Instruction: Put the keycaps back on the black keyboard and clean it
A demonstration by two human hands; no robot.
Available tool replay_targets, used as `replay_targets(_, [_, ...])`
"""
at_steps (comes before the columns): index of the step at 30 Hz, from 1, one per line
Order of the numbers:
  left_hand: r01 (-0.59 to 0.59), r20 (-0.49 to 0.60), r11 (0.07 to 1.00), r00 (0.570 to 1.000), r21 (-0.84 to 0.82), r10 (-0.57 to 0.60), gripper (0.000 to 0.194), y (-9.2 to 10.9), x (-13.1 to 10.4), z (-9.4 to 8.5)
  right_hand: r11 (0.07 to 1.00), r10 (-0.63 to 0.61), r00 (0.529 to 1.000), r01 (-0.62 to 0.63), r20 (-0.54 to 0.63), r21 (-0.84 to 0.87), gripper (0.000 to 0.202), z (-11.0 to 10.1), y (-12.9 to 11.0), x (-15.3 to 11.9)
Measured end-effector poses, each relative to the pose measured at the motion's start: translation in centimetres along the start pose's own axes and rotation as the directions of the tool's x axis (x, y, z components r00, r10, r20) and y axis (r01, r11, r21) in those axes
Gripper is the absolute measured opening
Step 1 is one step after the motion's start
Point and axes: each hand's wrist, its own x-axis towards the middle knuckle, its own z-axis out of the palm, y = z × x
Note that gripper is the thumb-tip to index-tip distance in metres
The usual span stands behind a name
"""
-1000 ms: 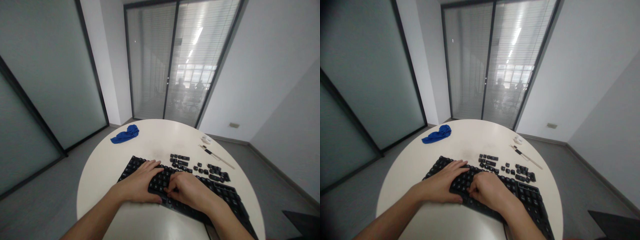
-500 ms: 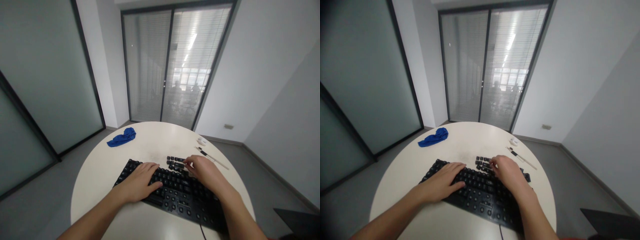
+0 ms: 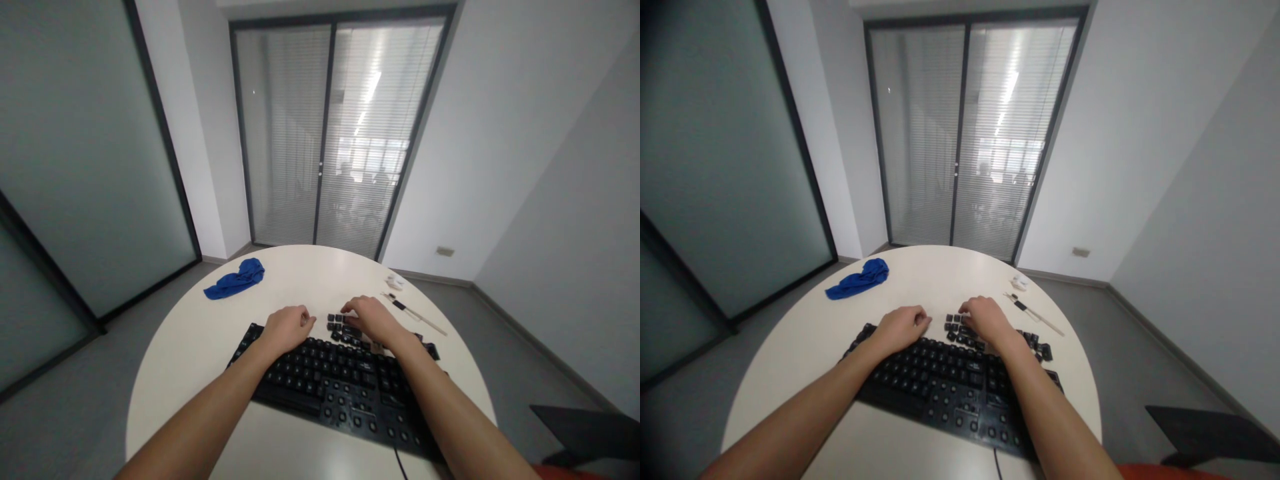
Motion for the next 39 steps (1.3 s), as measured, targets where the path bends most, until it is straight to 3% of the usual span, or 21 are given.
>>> replay_targets(11, [-0.005,0.039,1.000,0.999,-0.002,0.005,0.036,-1.0,-0.3,0.3,0.998,-0.056,0.997,0.055,0.053,0.017,0.023,0.4,-2.8,3.1])
replay_targets(24, [-0.015,0.041,1.000,0.999,-0.008,0.015,0.035,-0.8,-0.4,0.3,0.995,0.019,0.999,-0.022,0.031,0.101,0.022,0.1,-3.6,3.0])
replay_targets(30, [-0.028,0.044,1.000,0.999,-0.006,0.028,0.035,-1.0,-0.4,0.3,0.967,0.038,0.995,-0.013,-0.094,0.254,0.029,-1.3,-5.0,-0.8])
replay_targets(32, [-0.021,0.043,1.000,0.999,-0.004,0.021,0.035,-0.9,-0.5,0.3,0.895,0.022,0.991,0.039,-0.132,0.444,0.024,-1.6,-5.8,-3.1])
replay_targets(34, [-0.015,0.041,1.000,0.999,-0.004,0.015,0.035,-0.8,-0.5,0.2,0.847,-0.004,0.992,0.073,-0.130,0.527,0.020,-1.5,-6.5,-5.3])
replay_targets(39, [-0.003,0.037,1.000,0.999,-0.005,0.003,0.034,-0.7,-0.6,0.2,0.834,-0.031,0.994,0.081,-0.101,0.545,0.022,-0.2,-7.8,-8.7])
